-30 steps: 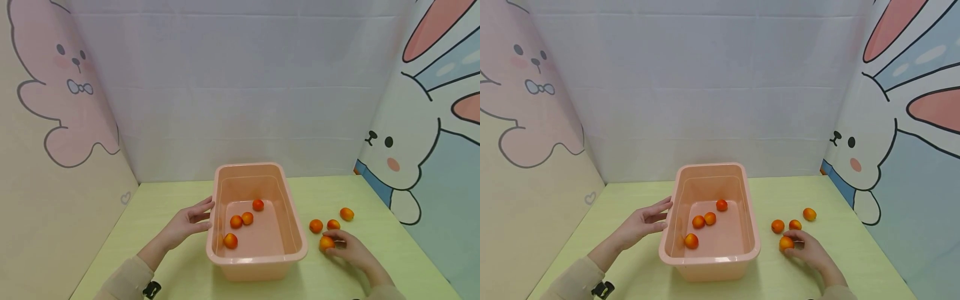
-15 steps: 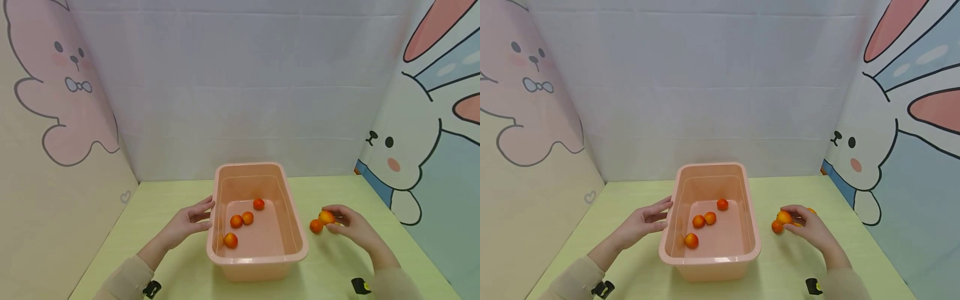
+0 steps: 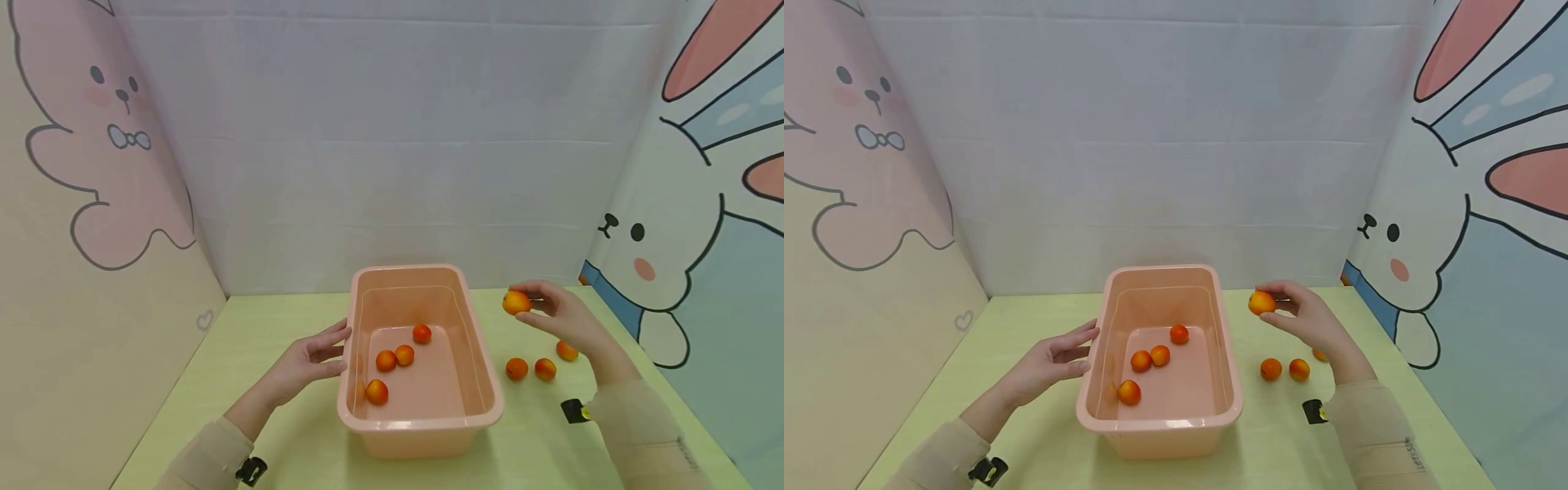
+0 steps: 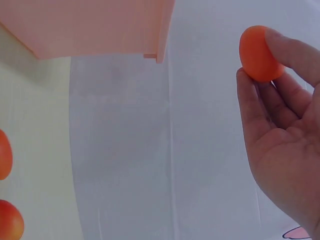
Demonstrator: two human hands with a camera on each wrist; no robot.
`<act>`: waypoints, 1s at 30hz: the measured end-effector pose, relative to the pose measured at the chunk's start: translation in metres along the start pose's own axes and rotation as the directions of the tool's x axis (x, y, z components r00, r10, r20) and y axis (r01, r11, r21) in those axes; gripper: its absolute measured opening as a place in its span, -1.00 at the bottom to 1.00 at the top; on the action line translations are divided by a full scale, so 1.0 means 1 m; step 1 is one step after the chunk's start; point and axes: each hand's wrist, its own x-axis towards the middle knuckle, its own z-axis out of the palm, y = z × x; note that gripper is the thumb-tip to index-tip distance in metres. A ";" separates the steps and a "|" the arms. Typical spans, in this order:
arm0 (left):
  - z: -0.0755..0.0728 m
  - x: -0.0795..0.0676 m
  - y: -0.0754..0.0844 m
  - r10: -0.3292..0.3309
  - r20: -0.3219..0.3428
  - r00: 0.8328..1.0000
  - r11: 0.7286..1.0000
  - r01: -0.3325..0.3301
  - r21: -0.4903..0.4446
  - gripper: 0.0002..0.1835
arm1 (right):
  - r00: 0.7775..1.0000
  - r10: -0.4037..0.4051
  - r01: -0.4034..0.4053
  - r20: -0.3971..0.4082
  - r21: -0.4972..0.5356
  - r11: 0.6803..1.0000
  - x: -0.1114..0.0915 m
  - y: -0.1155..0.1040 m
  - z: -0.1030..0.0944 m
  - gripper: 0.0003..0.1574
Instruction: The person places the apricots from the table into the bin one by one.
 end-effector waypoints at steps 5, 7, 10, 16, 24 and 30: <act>0.000 0.000 0.000 0.004 0.005 1.000 1.000 -0.004 -0.002 -0.31 | 1.000 -0.003 0.003 0.022 0.009 1.000 0.017 -0.018 0.001 -0.42; 0.000 0.001 0.000 0.007 0.006 1.000 1.000 -0.006 -0.008 -0.31 | 1.000 -0.010 0.010 0.029 0.021 1.000 0.025 -0.025 0.002 -0.42; 0.000 0.001 0.000 0.007 0.004 1.000 1.000 -0.007 -0.015 -0.31 | 0.999 -0.032 0.031 0.037 0.034 0.999 0.037 -0.037 0.005 -0.43; 0.000 0.001 -0.001 0.014 0.003 1.000 0.999 -0.014 -0.030 -0.31 | 0.997 -0.054 0.048 0.059 0.093 0.994 0.062 -0.052 0.012 -0.43; 0.001 -0.001 0.000 0.006 -0.007 1.000 0.999 -0.007 -0.035 -0.31 | 0.993 -0.049 0.032 0.104 0.160 0.987 0.094 -0.071 0.030 -0.41; 0.002 -0.002 0.000 0.001 -0.014 1.000 1.000 -0.001 -0.031 -0.31 | 0.989 -0.033 0.007 0.144 0.178 0.984 0.116 -0.086 0.052 -0.42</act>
